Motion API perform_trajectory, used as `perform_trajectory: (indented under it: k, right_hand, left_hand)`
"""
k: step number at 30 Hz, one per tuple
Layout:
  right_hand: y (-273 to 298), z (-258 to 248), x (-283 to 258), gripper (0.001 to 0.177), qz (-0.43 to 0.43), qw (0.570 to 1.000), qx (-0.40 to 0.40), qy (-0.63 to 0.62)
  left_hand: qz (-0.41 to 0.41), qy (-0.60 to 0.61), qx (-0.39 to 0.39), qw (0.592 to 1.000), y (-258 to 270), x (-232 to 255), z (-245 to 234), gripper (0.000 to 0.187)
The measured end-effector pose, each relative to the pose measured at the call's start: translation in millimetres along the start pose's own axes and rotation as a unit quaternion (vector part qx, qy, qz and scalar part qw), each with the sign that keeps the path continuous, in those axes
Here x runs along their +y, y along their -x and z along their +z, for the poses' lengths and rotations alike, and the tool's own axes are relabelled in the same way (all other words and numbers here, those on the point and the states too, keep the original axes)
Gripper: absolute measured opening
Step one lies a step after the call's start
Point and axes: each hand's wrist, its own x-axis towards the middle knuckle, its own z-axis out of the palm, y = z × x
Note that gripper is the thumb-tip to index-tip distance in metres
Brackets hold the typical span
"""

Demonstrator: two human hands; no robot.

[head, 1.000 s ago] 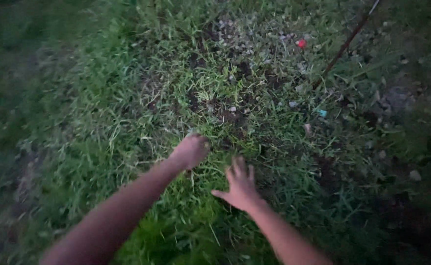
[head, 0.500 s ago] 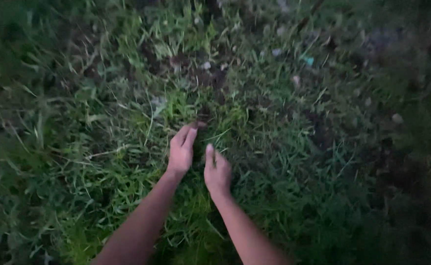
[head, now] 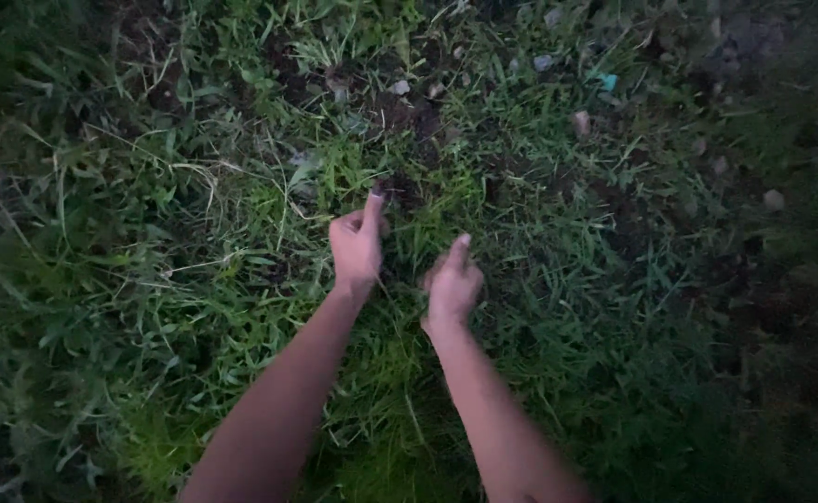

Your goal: Pulling out weeds from the ground near a fence.

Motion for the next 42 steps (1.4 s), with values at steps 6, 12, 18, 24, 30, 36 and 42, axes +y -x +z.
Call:
perform_trajectory:
  k: [6, 12, 18, 24, 30, 36, 42]
  right_hand:
    - [2.0, -30.2, -30.5, 0.044, 0.21, 0.963, 0.07, -0.154]
    - [-18.3, -50.1, -30.4, 0.033, 0.231, 0.943, -0.025, -0.237]
    - [-11.3, 6.8, -103.3, 0.075, -0.351, 0.79, -0.197, 0.462]
    - [-40.4, 42.4, -34.4, 0.053, -0.516, 0.598, -0.182, 0.586]
    - [-42.4, 43.0, -18.8, 0.034, -0.476, 0.77, -0.149, 0.397]
    - [-26.5, 52.8, -30.7, 0.034, -0.585, 0.722, -0.019, 0.369]
    - [-35.6, 55.4, -39.4, 0.054, -0.284, 0.879, -0.121, 0.362]
  left_hand:
    - [-0.071, 0.076, 0.047, 0.993, -12.0, 10.8, -14.5, 0.061]
    - [-0.28, 0.366, 0.12, 0.879, -17.0, 43.1, -52.6, 0.041]
    - [-0.301, 0.431, 0.087, 0.846, -22.9, 33.1, -73.4, 0.05]
    - [-0.381, 0.377, 0.123, 0.836, 3.6, 69.6, -81.0, 0.054]
    - [-0.274, 0.36, 0.109, 0.885, -9.8, 7.0, -77.6, 0.039]
    - [0.141, -0.339, 0.156, 0.917, -34.8, 73.4, -11.1, 0.074]
    - [-0.042, -0.585, -0.032, 0.81, -52.3, 67.8, 14.3, 0.071]
